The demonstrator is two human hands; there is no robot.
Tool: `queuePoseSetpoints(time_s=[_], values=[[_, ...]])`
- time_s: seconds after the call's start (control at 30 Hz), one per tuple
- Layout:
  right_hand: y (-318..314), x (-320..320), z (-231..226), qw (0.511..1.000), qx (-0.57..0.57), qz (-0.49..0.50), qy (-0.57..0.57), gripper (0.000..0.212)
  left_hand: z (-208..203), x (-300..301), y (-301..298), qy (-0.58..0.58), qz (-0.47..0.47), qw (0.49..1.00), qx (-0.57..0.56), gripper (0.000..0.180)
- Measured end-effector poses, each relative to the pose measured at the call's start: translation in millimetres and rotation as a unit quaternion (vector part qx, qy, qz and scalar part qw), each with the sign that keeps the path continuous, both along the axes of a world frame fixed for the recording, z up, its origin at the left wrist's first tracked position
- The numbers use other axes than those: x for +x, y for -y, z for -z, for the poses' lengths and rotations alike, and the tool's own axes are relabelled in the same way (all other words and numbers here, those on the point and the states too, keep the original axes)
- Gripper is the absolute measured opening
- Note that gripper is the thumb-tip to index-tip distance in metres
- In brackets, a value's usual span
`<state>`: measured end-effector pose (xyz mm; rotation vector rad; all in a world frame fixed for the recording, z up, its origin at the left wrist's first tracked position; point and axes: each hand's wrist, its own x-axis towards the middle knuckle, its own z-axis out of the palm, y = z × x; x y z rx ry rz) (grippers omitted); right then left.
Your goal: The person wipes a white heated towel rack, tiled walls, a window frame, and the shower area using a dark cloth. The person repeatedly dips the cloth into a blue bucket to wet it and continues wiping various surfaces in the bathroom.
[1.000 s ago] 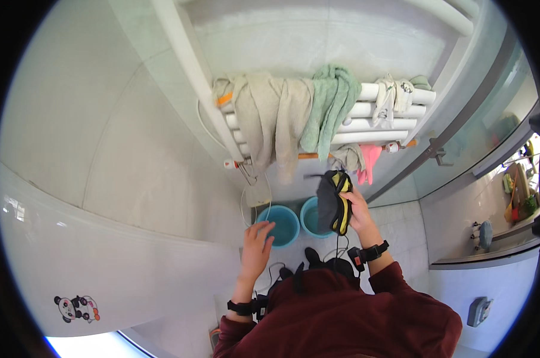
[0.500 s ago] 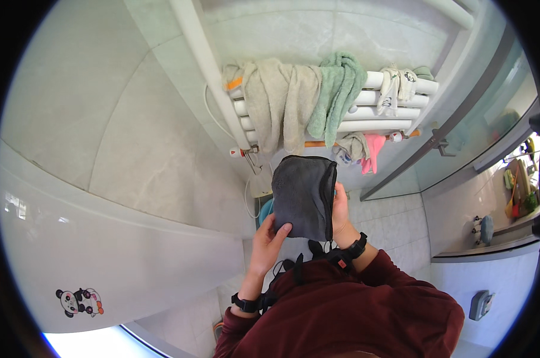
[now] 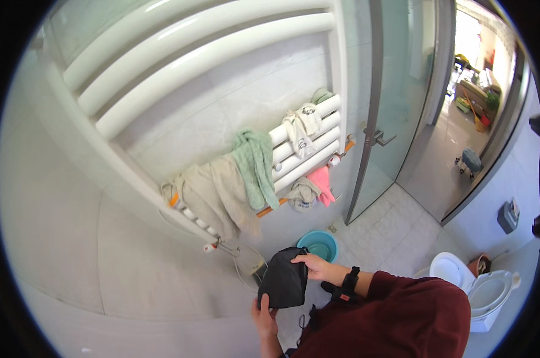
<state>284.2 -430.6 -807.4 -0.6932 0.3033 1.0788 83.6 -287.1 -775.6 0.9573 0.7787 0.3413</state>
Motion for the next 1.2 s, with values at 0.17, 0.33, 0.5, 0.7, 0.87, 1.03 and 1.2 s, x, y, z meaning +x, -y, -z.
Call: queuePoseSetpoints(time_s=[0.17,0.33,0.5,0.7,0.87,1.03,1.2], values=[[7,-10,-39,0.984,0.046,0.054,0.165,0.045,57,0,-4,0.003,0.044,0.998,-0.035,0.048],[34,-32,-49,0.750,-0.033,-0.062,0.658,0.054,58,25,17,0.079,0.098,0.974,-0.191,0.074],[63,-60,-20,0.477,-0.143,-0.292,0.817,0.070,47,45,42,0.125,0.181,0.950,-0.223,0.069],[120,-16,-4,0.683,-0.112,-0.185,0.697,0.058,70,69,84,0.102,0.125,0.975,-0.153,0.048],[158,31,9,0.902,-0.201,-0.095,0.370,0.047,17,125,127,0.001,0.180,0.976,0.123,0.042],[166,46,28,0.995,-0.003,0.040,0.095,0.043,-30,179,197,-0.025,0.322,0.820,0.474,0.053],[201,126,12,0.972,-0.028,0.141,0.188,0.038,-37,210,237,0.103,0.289,0.834,0.458,0.058]])
